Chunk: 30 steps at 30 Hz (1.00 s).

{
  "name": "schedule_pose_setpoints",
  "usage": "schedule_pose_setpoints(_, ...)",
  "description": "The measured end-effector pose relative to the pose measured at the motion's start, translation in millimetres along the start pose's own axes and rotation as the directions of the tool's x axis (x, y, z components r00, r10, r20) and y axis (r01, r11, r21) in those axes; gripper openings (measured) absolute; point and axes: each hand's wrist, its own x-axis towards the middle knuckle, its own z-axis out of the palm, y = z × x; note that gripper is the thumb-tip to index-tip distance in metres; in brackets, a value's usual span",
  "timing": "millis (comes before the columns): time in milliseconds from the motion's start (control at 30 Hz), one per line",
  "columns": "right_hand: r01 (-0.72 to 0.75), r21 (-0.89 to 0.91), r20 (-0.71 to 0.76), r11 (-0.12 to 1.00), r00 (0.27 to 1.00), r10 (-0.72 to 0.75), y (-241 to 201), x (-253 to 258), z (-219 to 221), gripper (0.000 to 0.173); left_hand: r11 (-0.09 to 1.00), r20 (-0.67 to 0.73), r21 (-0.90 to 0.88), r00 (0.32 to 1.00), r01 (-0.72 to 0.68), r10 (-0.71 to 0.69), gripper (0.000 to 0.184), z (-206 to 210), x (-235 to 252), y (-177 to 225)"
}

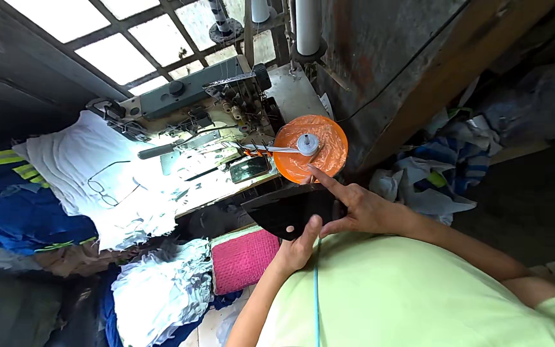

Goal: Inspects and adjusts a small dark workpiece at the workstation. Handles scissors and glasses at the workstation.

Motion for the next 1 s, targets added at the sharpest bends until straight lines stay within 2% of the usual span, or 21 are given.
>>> schedule_pose_setpoints(167,0.018,-0.086,-0.044,0.996,0.999,-0.022,1.0,-0.5,4.0,0.086,0.992,-0.128,0.111,0.989,-0.059,0.074,0.027,7.6,4.4,-7.7)
schedule_pose_setpoints(467,0.07,-0.16,-0.096,0.985,0.992,-0.086,2.9,1.1,10.0,0.08,0.974,-0.252,0.185,0.951,-0.134,0.179,0.023,11.5,4.1,-17.0)
schedule_pose_setpoints(633,0.081,-0.246,-0.127,0.966,0.985,-0.115,3.5,0.4,5.9,0.071,0.979,-0.321,0.165,0.932,-0.121,0.169,0.015,15.1,5.7,-19.6)
schedule_pose_setpoints(733,0.023,-0.163,-0.075,0.986,0.997,-0.036,7.7,-1.4,2.5,0.082,0.995,-0.259,0.084,0.963,-0.05,0.07,0.01,11.9,5.0,-16.3)
schedule_pose_setpoints(800,-0.033,-0.059,0.011,0.998,0.999,0.034,6.4,-1.7,2.0,0.094,0.999,-0.186,0.041,0.983,0.004,0.004,0.015,8.4,0.8,-13.4)
schedule_pose_setpoints(933,-0.066,0.069,0.069,0.995,0.996,0.061,5.0,0.2,5.1,0.098,0.999,-0.115,0.046,0.993,-0.011,0.016,0.023,3.6,-2.8,-14.4)
schedule_pose_setpoints(1000,-0.061,0.09,0.058,0.994,0.997,0.056,4.3,0.9,7.4,0.097,0.996,-0.135,0.085,0.99,-0.017,0.028,0.02,5.0,-2.1,-12.1)
